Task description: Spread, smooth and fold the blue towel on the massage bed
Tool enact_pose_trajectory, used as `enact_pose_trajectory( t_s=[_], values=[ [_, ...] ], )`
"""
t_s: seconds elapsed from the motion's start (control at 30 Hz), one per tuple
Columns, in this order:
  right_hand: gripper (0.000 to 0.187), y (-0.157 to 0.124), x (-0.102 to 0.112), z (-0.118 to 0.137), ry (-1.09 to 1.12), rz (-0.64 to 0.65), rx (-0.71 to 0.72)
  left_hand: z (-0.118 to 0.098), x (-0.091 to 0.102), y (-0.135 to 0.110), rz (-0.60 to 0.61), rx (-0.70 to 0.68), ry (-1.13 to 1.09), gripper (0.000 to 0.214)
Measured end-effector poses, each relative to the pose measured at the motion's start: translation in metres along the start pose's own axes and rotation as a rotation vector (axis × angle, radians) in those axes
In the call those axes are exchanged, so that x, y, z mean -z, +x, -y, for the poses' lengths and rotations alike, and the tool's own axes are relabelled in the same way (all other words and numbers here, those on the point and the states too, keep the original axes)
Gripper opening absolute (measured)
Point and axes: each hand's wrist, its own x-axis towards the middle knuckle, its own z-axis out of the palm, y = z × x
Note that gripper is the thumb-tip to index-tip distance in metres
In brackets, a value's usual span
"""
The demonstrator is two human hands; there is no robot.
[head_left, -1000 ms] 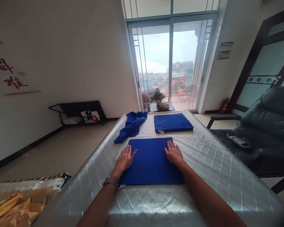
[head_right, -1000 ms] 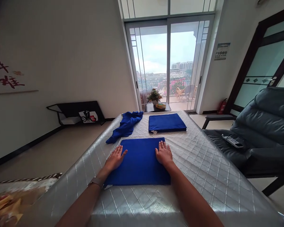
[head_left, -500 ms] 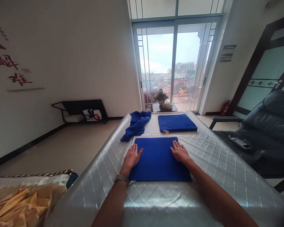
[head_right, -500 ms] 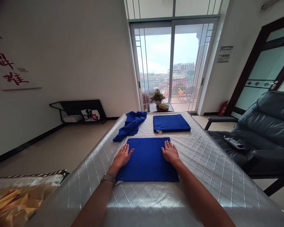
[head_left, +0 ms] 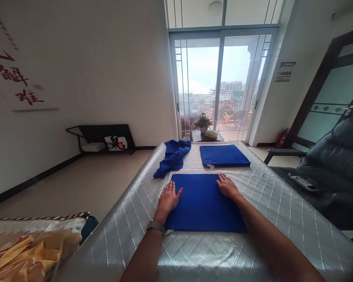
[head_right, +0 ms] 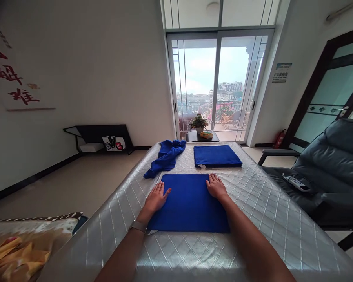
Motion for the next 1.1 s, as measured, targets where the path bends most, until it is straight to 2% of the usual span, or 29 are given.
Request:
enact_pose_trajectory(
  t_s=[0.2,0.33,0.5,0.6,0.7,0.83,0.9,1.0,1.1],
  values=[
    [0.065,-0.003,-0.004,0.0,0.017,-0.025,-0.008,-0.001,-0.002,0.0,-0.012,-0.005,0.03,0.085],
    [0.066,-0.004,-0.002,0.001,0.027,-0.024,-0.006,-0.001,0.004,-0.004,0.004,0.01,0.051,0.086],
    [0.065,-0.004,-0.003,0.001,0.039,-0.041,-0.007,-0.014,0.016,-0.011,-0.125,-0.006,0.129,0.081],
    [0.066,-0.005,-0.003,0.002,0.057,-0.051,-0.002,-0.042,0.017,-0.01,-0.113,-0.124,0.105,0.076],
    [0.065,-0.006,-0.003,0.002,0.071,-0.068,0.009,-0.09,0.01,-0.001,-0.04,-0.291,0.033,0.073],
    [0.064,-0.006,-0.004,0.0,0.07,-0.072,0.028,-0.161,-0.009,0.027,-0.047,-0.453,-0.064,0.066],
    [0.063,-0.006,-0.005,-0.002,0.062,-0.067,0.045,-0.186,-0.021,0.044,-0.049,-0.482,-0.11,0.063],
    [0.062,-0.006,-0.006,-0.004,0.058,-0.058,0.049,-0.2,-0.036,0.062,-0.038,-0.452,-0.137,0.062],
    [0.062,-0.006,-0.006,-0.002,0.074,-0.062,0.037,-0.19,-0.043,0.068,-0.023,-0.383,-0.131,0.065]
  ],
)
